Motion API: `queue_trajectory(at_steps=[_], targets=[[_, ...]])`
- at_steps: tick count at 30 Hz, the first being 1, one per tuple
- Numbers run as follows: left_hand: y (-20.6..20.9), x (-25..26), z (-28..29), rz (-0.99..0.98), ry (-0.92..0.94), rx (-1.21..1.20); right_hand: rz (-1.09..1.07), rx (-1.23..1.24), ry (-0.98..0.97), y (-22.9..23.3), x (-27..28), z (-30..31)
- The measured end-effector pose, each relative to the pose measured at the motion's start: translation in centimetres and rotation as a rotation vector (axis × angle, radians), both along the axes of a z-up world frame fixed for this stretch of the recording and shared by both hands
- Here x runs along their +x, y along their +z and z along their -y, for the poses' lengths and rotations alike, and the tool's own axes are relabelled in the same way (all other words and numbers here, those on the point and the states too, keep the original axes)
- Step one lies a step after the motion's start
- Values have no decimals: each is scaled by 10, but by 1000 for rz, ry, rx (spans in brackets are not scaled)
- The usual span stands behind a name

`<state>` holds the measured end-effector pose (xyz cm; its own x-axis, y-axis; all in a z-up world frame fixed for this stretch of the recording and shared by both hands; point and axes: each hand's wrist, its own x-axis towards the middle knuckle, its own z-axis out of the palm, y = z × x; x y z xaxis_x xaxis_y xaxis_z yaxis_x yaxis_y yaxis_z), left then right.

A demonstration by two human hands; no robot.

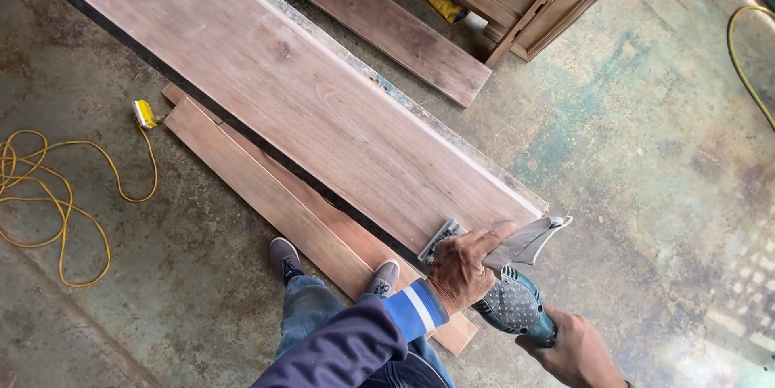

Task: A person is sanding a large wooden plank using an electric orbital sander and manual sandpaper to smooth the surface.

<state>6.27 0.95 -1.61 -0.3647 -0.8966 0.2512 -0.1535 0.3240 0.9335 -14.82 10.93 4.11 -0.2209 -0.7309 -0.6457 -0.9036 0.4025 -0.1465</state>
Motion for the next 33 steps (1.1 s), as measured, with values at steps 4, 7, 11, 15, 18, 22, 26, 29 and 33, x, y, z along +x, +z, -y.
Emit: queue_trajectory(at_steps=[4,7,11,15,18,22,26,29,33], targets=[[4,14,8,42,49,60,-61,103,-24,-4,25,14],[9,37,20,93,78,84,-57,58,-33,-9,47,20],[4,66,46,103,52,56,-27,46,-76,-3,91,42],[-6,95,69,87,65,8,48,-74,-71,-5,123,61],[-14,118,87,57,88,-29,49,-105,-46,-9,147,77],[-15,150,112,37,109,-60,68,-184,-6,-4,186,103],[-23,183,136,81,105,-48,95,-165,-34,0,222,128],[-28,204,151,81,116,-64,177,-244,1,-2,243,142],[-30,220,170,81,151,-110,170,-234,29,3,259,159]])
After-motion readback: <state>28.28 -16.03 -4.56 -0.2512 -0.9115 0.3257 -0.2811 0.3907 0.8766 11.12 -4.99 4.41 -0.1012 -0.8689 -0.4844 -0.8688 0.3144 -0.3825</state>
